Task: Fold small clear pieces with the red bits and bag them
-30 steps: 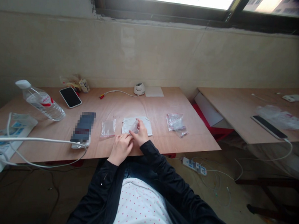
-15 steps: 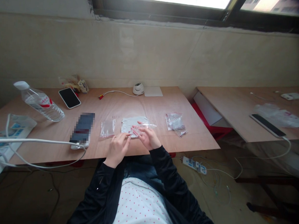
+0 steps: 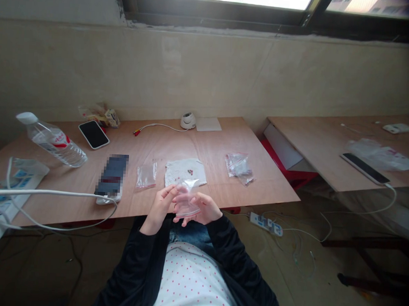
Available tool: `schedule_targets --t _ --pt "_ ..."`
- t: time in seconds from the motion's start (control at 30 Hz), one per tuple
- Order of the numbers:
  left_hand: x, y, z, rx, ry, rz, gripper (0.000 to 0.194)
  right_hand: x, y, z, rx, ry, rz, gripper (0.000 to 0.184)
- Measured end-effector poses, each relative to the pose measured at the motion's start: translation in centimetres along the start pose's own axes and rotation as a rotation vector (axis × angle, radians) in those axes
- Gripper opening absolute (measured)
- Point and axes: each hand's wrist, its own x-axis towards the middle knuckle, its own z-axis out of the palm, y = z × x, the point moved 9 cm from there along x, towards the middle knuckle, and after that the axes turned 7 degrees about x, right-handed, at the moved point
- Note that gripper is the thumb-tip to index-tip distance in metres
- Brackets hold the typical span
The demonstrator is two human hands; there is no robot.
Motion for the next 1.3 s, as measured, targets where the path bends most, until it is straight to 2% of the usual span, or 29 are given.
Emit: schedule_targets --t 0.07,0.17,0.3,0.4,0.6,0.83,1.03,1.13,1.2,1.3 --pt "-0.1 0.0 0.1 -0.029 0.003 -0.015 0.027 -0.1 0.6 -0.1 -0.009 0.015 0.031 0.044" --pt "-0.2 0.0 -0.5 -0.026 0.080 -0.014 0.022 -0.4 0.4 -1.0 -0.023 0.136 -0.036 0.047" --pt "-0.3 0.3 -1.5 -0.008 0.171 0.024 0.020 -1.1 -0.1 -2.7 -0.223 0.327 -0.134 0.040" --pt "-0.3 0.2 -1.8 -0.031 0.205 0.034 0.019 -1.4 0.1 -3.5 -0.312 0.407 -0.155 0.036" --pt "-0.4 -0.2 -2.4 -0.097 0.259 0.006 0.019 -2.3 -0.8 -3.3 -0.353 0.453 -0.263 0.038" --pt "-0.3 -0.6 -2.6 -0.096 0.226 -0.058 0.023 -2.9 -0.2 -2.4 -0.581 0.437 -0.186 0.038" --pt "-0.7 -0.6 -3.3 -0.094 0.353 -0.003 0.023 -3.4 -0.7 -2.3 -0.616 0.482 -0.236 0.037" --pt "-1.0 -1.1 -3.2 -0.153 0.390 -0.016 0.027 -3.7 -2.1 -2.2 -0.590 0.536 -0.348 0.037" --pt "-1.0 -1.3 -2.7 -0.156 0.363 -0.035 0.029 -4.3 -3.4 -2.5 -0.540 0.620 -0.479 0.037" --pt "-0.8 -1.0 -0.6 -0.064 0.161 -0.051 0.023 -5.2 -4.8 -3.0 -0.467 0.721 -0.633 0.036"
